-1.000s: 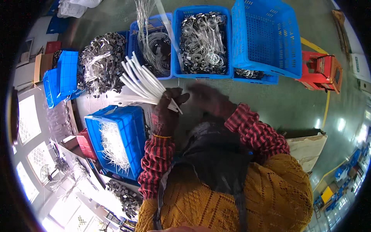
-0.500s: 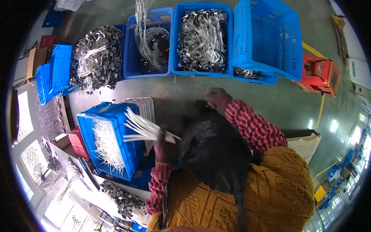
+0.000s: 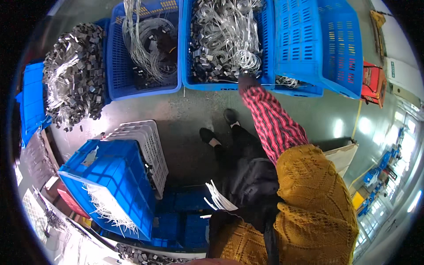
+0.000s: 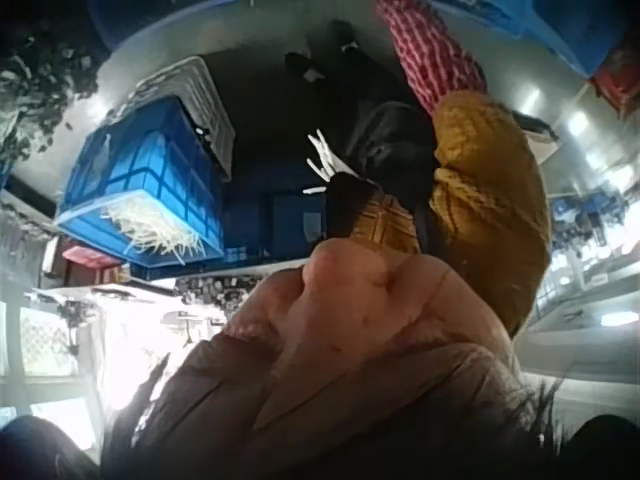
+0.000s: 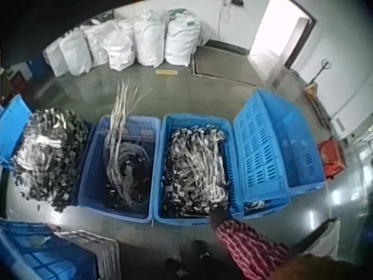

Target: Bundling and sorting white wires or cable ties into specific quantities and groups.

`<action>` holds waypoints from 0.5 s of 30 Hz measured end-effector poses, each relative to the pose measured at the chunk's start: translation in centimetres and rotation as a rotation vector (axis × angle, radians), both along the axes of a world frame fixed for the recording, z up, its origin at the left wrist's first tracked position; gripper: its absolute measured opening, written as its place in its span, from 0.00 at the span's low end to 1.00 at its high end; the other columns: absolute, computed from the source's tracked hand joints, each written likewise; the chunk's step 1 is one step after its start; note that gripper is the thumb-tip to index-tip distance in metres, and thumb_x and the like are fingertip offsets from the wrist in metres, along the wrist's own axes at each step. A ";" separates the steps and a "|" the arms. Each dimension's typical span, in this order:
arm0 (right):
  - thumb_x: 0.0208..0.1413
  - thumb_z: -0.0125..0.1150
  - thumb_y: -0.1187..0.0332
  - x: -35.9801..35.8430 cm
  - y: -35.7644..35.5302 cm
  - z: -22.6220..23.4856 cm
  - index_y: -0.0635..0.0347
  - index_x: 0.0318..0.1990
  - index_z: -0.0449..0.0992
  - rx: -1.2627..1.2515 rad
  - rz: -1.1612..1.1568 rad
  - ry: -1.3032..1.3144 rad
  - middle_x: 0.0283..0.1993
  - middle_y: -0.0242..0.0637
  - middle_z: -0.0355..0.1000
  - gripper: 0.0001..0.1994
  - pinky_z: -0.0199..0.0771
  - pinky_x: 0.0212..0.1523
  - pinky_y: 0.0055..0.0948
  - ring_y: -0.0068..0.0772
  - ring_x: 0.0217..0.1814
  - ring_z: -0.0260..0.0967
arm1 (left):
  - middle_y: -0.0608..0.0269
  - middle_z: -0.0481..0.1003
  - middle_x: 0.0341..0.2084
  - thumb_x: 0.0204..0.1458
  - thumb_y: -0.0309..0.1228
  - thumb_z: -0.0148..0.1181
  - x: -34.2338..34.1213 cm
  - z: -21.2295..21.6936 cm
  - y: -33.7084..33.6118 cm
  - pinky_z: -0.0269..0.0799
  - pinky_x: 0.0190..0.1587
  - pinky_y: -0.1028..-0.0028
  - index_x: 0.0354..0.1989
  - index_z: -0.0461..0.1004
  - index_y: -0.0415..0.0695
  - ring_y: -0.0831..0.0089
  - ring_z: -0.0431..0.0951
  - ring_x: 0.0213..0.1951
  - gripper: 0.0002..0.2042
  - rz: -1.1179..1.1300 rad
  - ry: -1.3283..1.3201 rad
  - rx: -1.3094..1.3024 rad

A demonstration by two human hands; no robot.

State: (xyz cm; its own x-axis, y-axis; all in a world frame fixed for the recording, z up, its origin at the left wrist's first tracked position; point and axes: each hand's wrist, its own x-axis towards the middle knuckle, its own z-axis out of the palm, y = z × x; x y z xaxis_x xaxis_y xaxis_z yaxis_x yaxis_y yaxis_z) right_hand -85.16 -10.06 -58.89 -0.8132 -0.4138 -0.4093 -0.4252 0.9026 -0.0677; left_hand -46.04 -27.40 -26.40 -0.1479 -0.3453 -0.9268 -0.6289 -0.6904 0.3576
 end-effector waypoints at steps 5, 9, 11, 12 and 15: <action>0.55 0.56 0.66 -3.8 -0.4 -0.6 0.56 0.40 0.83 0.384 0.018 -0.435 0.44 0.44 0.79 0.11 0.78 0.47 0.42 0.47 0.48 0.77 | 0.55 0.77 0.45 0.58 0.32 0.53 1.4 -1.6 -0.8 0.75 0.48 0.61 0.51 0.74 0.43 0.59 0.78 0.44 0.14 -0.028 -0.069 -0.001; 0.56 0.55 0.65 -4.2 -2.7 8.1 0.56 0.36 0.80 0.327 0.203 -0.371 0.36 0.42 0.77 0.09 0.75 0.38 0.46 0.49 0.39 0.75 | 0.55 0.77 0.44 0.58 0.31 0.53 1.7 -1.4 -1.1 0.75 0.48 0.61 0.51 0.74 0.44 0.59 0.79 0.44 0.14 -0.055 -0.080 0.001; 0.57 0.54 0.64 -2.3 -3.9 14.5 0.57 0.34 0.78 0.258 0.237 -0.282 0.31 0.41 0.76 0.09 0.74 0.33 0.48 0.50 0.34 0.74 | 0.56 0.77 0.44 0.57 0.31 0.53 1.5 -1.1 -1.2 0.75 0.47 0.62 0.51 0.74 0.44 0.59 0.79 0.43 0.14 -0.072 -0.064 -0.004; 0.57 0.54 0.64 -1.3 -4.0 18.1 0.57 0.33 0.77 0.209 0.205 -0.256 0.29 0.41 0.75 0.09 0.73 0.31 0.49 0.50 0.32 0.74 | 0.56 0.78 0.44 0.57 0.31 0.53 1.3 -1.0 -1.2 0.75 0.47 0.62 0.51 0.75 0.45 0.59 0.79 0.43 0.14 -0.084 -0.048 -0.004; 0.58 0.52 0.60 1.6 -1.2 30.2 0.55 0.38 0.72 -0.026 -0.025 -0.248 0.29 0.47 0.72 0.10 0.71 0.33 0.52 0.53 0.33 0.73 | 0.56 0.78 0.44 0.57 0.30 0.54 0.7 -0.4 -1.3 0.76 0.47 0.62 0.51 0.75 0.45 0.59 0.79 0.43 0.14 -0.125 0.001 0.003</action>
State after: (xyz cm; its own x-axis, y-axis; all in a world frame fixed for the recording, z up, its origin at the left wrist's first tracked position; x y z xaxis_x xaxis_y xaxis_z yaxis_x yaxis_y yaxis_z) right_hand -83.55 -11.29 -28.73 -0.6992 -0.4075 -0.5875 -0.3698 0.9093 -0.1906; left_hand -45.29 -28.66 -26.81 -0.1905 -0.3213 -0.9276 -0.7101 -0.6073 0.3562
